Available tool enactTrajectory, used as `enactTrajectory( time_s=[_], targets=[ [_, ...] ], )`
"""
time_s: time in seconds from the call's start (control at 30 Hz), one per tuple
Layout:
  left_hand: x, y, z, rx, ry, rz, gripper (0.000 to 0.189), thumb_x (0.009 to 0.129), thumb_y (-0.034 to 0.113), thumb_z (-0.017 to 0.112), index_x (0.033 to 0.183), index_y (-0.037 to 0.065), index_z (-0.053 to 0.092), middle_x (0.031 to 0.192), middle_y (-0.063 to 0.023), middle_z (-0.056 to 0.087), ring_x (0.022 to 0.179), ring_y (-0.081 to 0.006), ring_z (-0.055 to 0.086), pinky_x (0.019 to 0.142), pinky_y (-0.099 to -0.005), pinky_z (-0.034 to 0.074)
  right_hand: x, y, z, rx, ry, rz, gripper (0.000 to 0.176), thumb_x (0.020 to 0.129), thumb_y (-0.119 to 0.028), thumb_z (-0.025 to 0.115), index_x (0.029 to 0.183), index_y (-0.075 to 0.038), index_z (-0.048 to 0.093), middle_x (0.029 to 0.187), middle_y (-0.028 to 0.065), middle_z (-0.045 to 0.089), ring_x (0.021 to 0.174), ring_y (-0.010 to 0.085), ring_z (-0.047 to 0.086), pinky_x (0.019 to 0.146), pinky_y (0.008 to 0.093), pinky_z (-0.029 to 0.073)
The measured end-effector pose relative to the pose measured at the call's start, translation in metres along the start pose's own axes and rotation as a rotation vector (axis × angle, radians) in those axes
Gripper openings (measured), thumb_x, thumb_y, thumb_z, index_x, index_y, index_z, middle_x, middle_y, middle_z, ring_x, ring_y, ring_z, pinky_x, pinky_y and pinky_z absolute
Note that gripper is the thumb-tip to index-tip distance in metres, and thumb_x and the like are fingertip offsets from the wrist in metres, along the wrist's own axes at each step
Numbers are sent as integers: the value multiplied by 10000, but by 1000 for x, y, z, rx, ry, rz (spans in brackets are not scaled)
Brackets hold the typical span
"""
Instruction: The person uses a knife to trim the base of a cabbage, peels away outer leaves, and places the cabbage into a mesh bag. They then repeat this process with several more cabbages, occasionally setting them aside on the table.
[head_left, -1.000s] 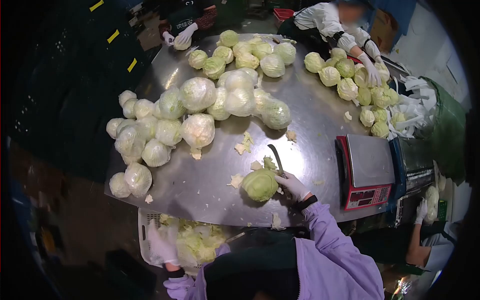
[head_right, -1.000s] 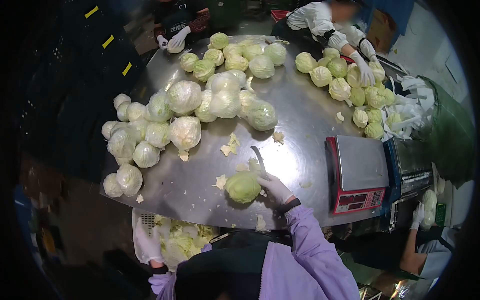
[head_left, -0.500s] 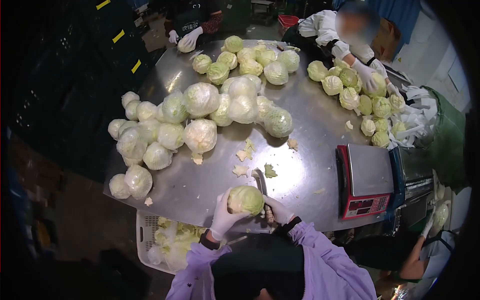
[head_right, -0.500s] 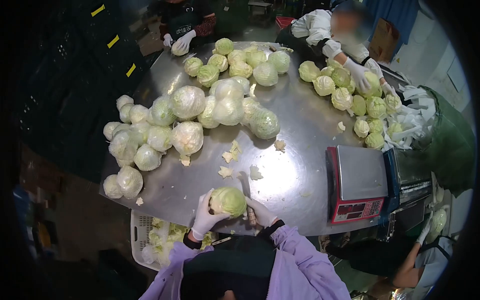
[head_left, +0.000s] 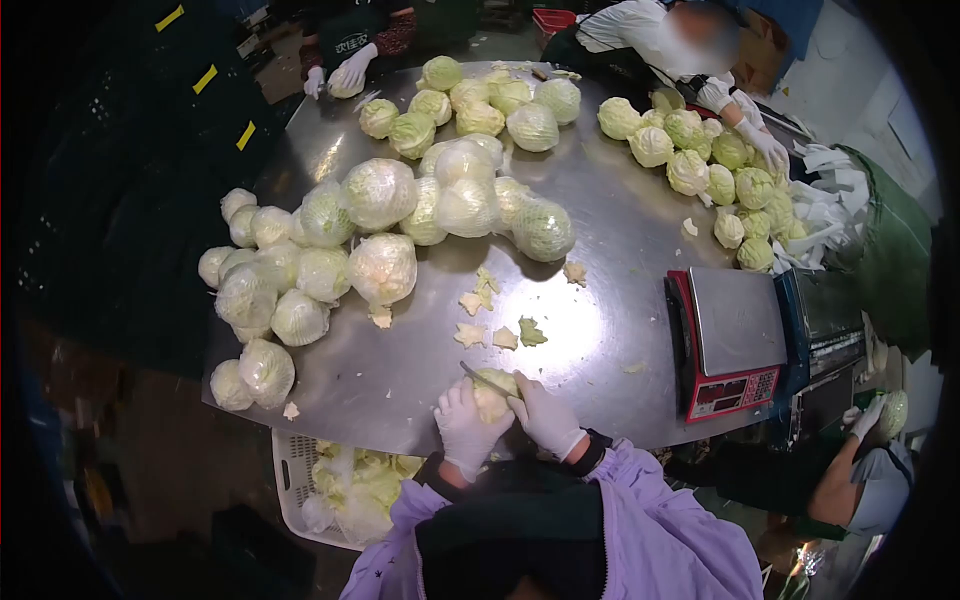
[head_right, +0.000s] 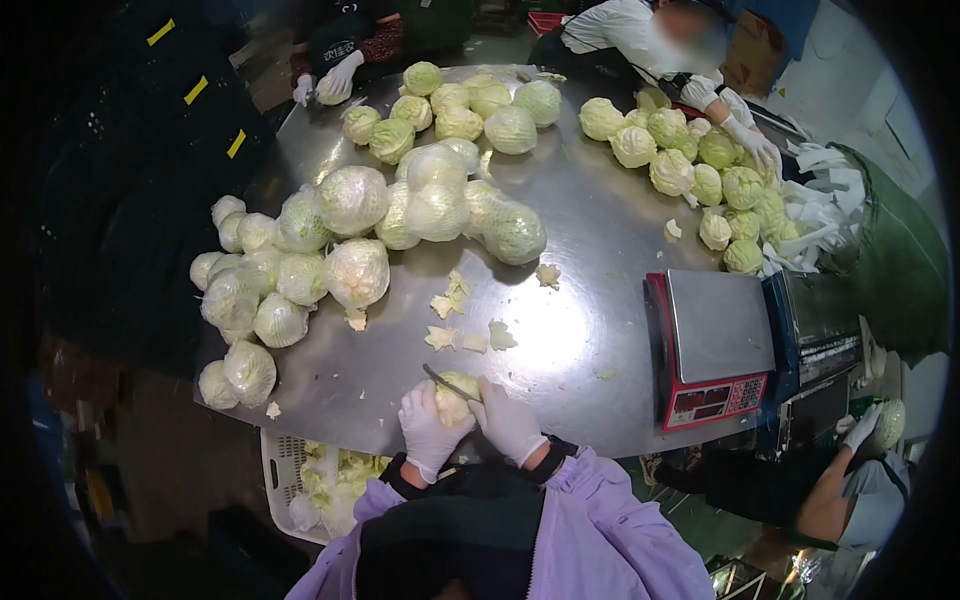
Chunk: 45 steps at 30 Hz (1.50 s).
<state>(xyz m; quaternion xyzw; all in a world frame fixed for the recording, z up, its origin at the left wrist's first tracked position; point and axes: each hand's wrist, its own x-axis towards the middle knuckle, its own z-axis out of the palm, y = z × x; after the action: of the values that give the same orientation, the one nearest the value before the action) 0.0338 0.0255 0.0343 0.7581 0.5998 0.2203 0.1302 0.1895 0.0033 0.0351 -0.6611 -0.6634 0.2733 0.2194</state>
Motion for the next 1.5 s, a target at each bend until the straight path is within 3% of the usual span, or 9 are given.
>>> enactTrajectory(
  time_s=[0.27, 0.5, 0.53, 0.67, 0.83, 1.0, 1.07, 1.23, 1.5],
  targets=[
    [6, 11, 3, 30, -7, 67, 858, 598, 501, 773, 1236, -1, 496, 1174, -141, 527, 1063, -324, 493, 863, -428, 405, 34, 31, -11, 58, -53, 134, 302, 937, -334, 475, 1093, -93, 567, 911, 184, 654, 800, 372, 631, 686, 469, 486],
    [-9, -28, -16, -211, -97, 245, 893, 616, 408, 801, 1326, -3, 448, 1272, -161, 511, 1166, -324, 471, 969, -433, 376, 81, 51, 13, -8, 77, 67, 322, 877, -298, 572, 1101, -67, 572, 909, 163, 667, 831, 341, 646, 736, 411, 501],
    [-11, -31, -26, -246, -130, 245, 884, 593, 355, 833, 1312, -4, 467, 1268, -167, 512, 1180, -324, 464, 999, -423, 366, 91, 71, 28, 13, 27, 100, 511, 849, -266, 593, 1304, -84, 449, 1066, 177, 621, 908, 363, 625, 765, 440, 494],
    [-21, -33, -34, -280, -143, 192, 901, 578, 374, 845, 1314, 6, 478, 1235, -163, 514, 1141, -328, 469, 973, -416, 387, 73, 37, 2, 136, -69, 259, 737, 800, -423, 670, 1372, -98, 337, 974, 188, 641, 849, 384, 636, 714, 448, 498],
    [-26, -19, -24, -217, -5, 14, 905, 587, 414, 842, 1332, 40, 488, 1156, -146, 502, 1065, -324, 463, 925, -410, 418, 11, 4, 5, 269, -203, 130, 712, 724, -573, 698, 1063, 44, 590, 859, 208, 651, 817, 376, 646, 736, 408, 504],
    [-15, -34, -36, -267, -144, 50, 874, 614, 363, 843, 1340, 42, 479, 1181, -152, 498, 1094, -322, 463, 923, -395, 428, 8, 29, 2, 291, -227, 70, 603, 758, -500, 697, 1089, -7, 592, 860, 197, 661, 801, 343, 652, 746, 389, 511],
    [-8, -68, -32, -437, -250, 30, 877, 645, 282, 842, 1372, 25, 423, 1245, -162, 468, 1150, -318, 464, 963, -380, 424, 9, 44, 0, 607, -371, 389, 512, 789, -409, 697, 1114, -27, 592, 860, 178, 669, 806, 333, 659, 753, 394, 515],
    [-29, -80, -38, -645, -333, -121, 1060, 615, 195, 874, 1439, -9, 240, 1328, -191, 364, 1228, -314, 416, 1061, -406, 349, 3, 38, 0, 388, -189, 153, 570, 780, -390, 723, 1184, -22, 561, 960, 203, 651, 909, 325, 647, 811, 380, 501],
    [-35, -46, -5, -433, 84, -188, 995, 639, 179, 843, 1398, -43, 239, 1299, -217, 373, 1215, -338, 401, 1037, -429, 350, 42, 14, 38, 537, -93, 81, 517, 779, -415, 693, 1073, 5, 623, 900, 200, 668, 825, 320, 651, 741, 373, 505]
  ],
)
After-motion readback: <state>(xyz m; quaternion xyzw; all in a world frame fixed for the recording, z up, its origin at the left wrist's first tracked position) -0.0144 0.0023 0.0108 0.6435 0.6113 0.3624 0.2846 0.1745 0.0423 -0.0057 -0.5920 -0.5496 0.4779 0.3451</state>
